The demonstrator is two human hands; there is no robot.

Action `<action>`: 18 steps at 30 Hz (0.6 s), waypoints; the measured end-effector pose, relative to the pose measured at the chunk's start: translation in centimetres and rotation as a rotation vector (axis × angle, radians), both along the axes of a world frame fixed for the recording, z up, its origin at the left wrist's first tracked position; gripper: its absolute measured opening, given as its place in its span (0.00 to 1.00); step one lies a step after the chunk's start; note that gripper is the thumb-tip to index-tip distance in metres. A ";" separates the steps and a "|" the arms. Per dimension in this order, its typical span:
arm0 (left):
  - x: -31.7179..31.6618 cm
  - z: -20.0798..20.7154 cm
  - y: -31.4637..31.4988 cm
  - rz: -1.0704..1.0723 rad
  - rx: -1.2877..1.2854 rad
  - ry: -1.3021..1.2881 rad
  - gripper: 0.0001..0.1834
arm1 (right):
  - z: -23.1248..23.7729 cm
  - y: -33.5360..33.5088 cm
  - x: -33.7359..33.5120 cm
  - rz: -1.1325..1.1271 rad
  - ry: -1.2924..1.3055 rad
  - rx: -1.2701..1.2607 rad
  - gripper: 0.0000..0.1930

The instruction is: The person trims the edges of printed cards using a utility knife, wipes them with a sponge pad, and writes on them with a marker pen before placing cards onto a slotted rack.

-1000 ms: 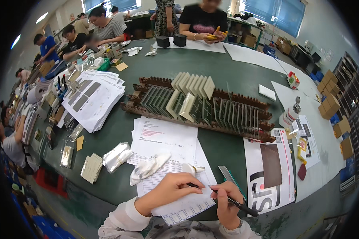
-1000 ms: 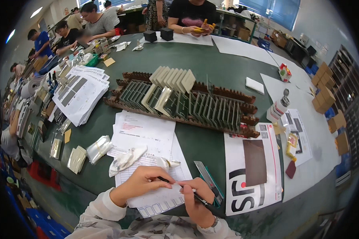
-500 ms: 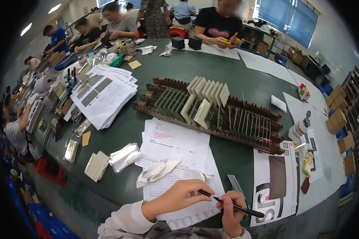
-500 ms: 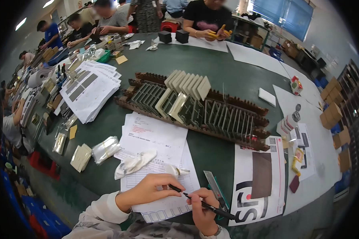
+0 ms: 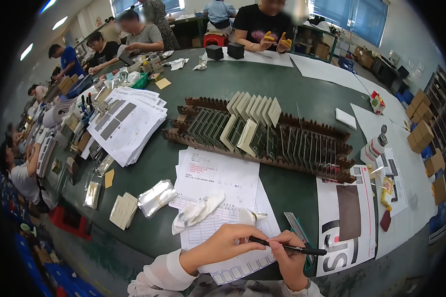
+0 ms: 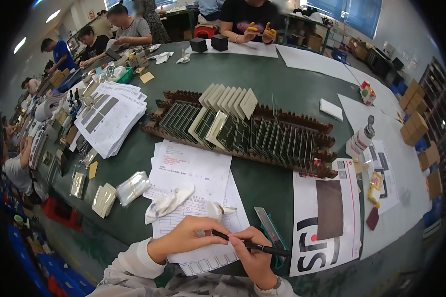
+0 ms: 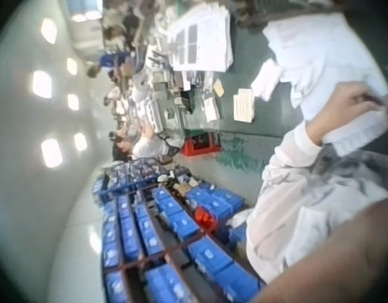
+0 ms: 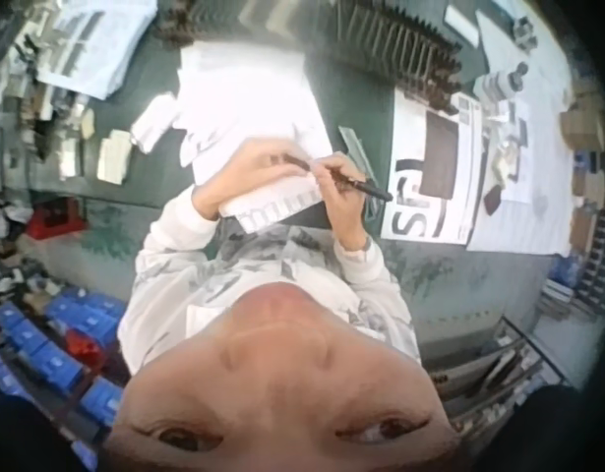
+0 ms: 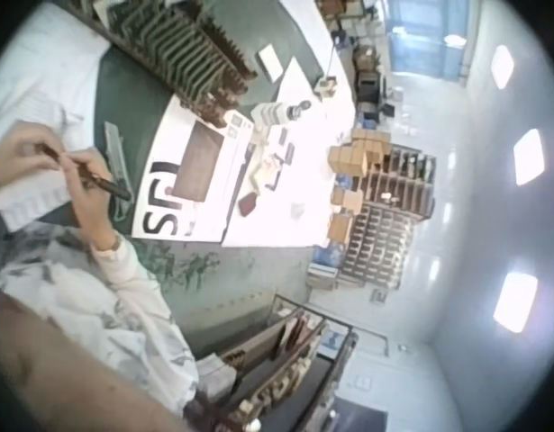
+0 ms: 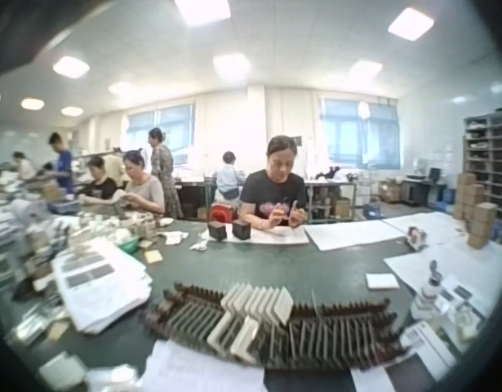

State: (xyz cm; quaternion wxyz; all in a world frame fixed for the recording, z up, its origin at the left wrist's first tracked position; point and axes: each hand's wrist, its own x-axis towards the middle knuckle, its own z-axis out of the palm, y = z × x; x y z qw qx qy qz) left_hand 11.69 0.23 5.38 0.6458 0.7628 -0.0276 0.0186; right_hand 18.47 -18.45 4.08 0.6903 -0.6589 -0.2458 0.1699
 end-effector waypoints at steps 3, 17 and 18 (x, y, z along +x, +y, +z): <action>0.0 -0.1 -0.1 -0.019 0.008 -0.016 0.12 | -0.3 -0.2 -0.1 0.008 0.125 0.055 0.03; -0.3 0.1 -0.2 -0.033 0.035 0.046 0.11 | 0.1 -0.1 0.1 0.043 0.264 0.018 0.14; -0.3 0.2 -0.1 -0.043 0.047 0.058 0.11 | -0.2 -0.2 0.2 0.078 0.212 -0.016 0.16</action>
